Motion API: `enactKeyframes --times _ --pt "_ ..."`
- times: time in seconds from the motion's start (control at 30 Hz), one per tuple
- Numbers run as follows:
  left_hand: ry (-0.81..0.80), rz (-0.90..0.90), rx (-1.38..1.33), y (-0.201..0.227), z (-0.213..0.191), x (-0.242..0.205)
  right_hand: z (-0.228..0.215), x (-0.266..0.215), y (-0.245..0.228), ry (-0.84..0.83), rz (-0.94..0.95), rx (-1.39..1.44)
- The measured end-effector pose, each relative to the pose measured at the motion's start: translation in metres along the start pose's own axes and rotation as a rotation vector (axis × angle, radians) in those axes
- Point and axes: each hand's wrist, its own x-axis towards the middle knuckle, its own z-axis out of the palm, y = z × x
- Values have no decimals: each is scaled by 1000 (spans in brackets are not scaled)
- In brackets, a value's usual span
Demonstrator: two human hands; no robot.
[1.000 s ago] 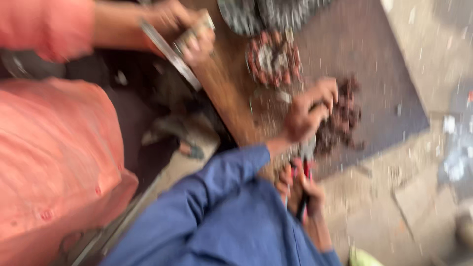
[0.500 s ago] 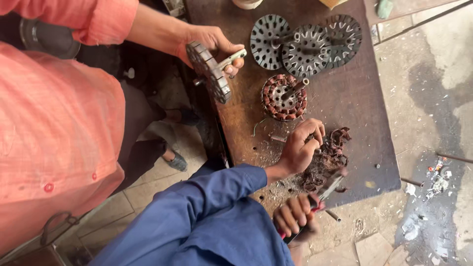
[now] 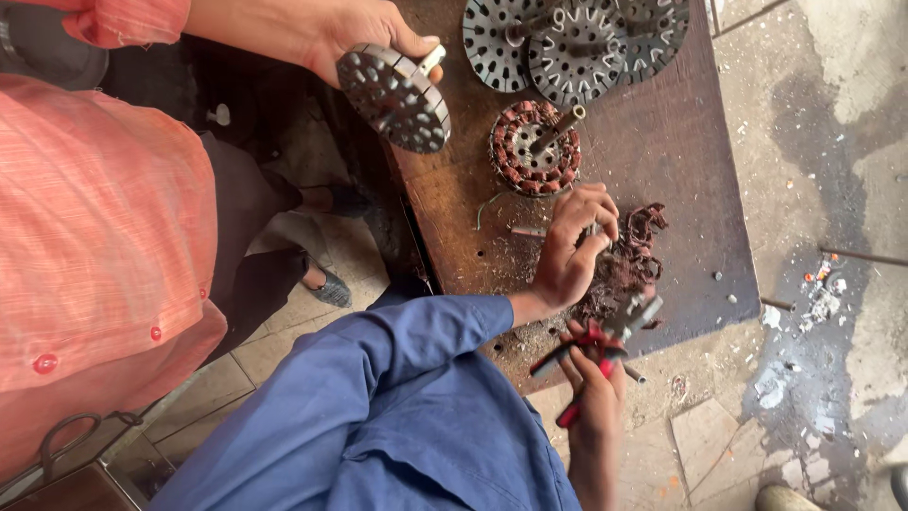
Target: The person uses pliers to pull and cut copper windings from a motor stator core. A second person joins and uses a screwdriver to assist in removing the windings from the slots. The copper scrap accumulates on the workbench.
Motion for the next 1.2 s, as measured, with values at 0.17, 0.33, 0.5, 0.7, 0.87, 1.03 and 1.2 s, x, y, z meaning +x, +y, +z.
enactKeyframes --times 0.17,0.33,0.5,0.7,0.87,1.03,1.2 --pt "-77 20 -79 2 -9 1 11 6 -13 -219 -33 -482" --pt "-127 -528 -518 2 -17 11 11 -19 -33 -300 95 -269" --pt "-207 -258 -258 3 -23 17 19 -37 -53 -445 173 -60" --pt "-222 -148 -281 2 -16 19 9 -36 -77 -539 264 -142" --pt "-288 -72 -226 -3 -19 19 1 -24 -85 -642 329 -124" --pt "-367 -71 -228 -4 -21 12 -8 -15 -96 -709 430 1" --pt "-356 -122 -223 -8 -24 8 -12 -5 -106 -757 455 -19"
